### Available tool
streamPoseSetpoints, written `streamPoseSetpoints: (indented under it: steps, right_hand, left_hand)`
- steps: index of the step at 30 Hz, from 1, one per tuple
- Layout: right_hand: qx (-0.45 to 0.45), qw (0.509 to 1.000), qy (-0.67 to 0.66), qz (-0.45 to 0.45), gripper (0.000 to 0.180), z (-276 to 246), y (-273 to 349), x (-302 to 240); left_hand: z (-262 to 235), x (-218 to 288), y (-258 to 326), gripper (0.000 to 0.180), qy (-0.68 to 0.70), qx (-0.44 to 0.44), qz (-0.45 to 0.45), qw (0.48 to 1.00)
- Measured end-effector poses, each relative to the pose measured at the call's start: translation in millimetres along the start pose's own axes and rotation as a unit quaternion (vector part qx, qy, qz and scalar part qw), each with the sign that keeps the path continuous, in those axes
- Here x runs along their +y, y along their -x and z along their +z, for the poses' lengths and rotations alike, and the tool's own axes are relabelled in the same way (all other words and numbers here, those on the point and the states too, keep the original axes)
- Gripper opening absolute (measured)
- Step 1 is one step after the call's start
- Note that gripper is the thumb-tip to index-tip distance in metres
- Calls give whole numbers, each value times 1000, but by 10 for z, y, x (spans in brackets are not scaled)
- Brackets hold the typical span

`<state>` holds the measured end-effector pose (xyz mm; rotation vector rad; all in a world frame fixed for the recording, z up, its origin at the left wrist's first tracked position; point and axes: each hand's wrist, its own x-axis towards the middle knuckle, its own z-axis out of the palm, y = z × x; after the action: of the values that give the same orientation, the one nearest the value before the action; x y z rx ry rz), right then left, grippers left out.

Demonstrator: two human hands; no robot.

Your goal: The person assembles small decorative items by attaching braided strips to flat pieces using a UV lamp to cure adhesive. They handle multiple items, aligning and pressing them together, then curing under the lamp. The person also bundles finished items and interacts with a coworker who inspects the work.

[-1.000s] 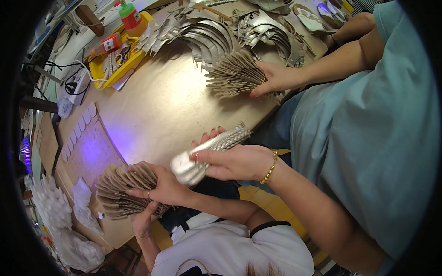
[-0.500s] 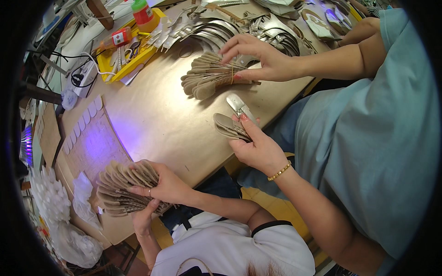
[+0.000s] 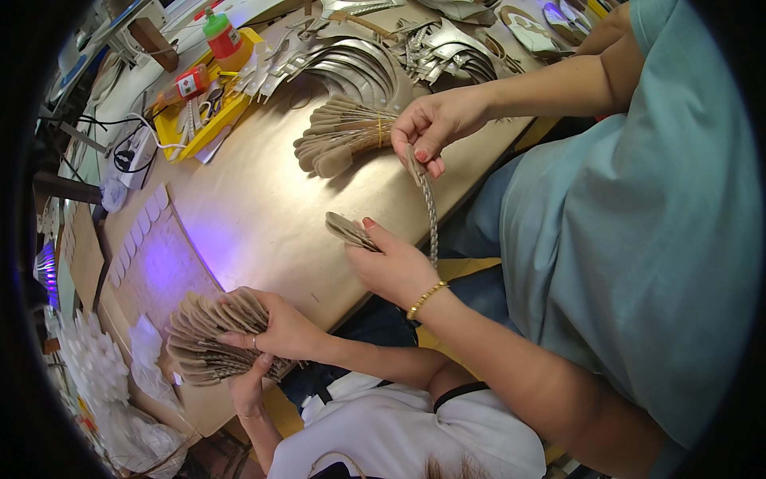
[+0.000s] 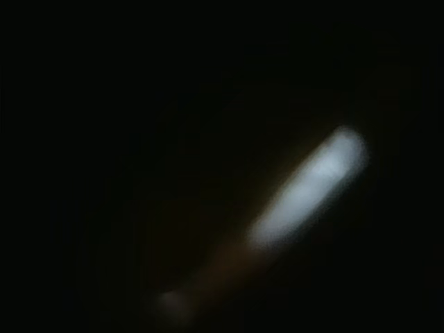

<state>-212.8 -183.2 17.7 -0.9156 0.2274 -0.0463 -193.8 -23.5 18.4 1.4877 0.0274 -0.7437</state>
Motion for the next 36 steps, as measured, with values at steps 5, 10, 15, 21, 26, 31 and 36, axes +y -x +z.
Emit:
streamPoseSetpoints:
  steps: [5, 10, 15, 21, 26, 31, 36]
  right_hand:
    - [0, 1000, -3, -8, 43, -12, 14, 10]
    - [0, 1000, -9, -11, 45, -15, 8, 13]
    - [8, 1000, 7, -16, 48, -19, 28, -13]
    - [25, 998, 47, -37, 47, -11, 71, -105]
    - [40, 996, 53, -53, 48, -4, 109, -232]
    - [38, 995, 22, -94, 50, -24, 54, -298]
    - [41, 992, 6, -120, 50, -60, 8, -324]
  left_hand:
    - [17, -9, -5, 50, 10, 5, 22, 1000]
    - [-7, -15, -8, 52, -9, 22, 1, 1000]
    - [-18, -44, -11, 54, 5, 14, 7, 1000]
    - [-34, -5, -29, 55, -21, -4, 8, 1000]
    - [67, 165, -36, 55, -41, -13, 18, 999]
    - [215, 362, -77, 51, -43, -26, 29, 998]
    - [270, 474, -152, 46, -58, -53, 26, 997]
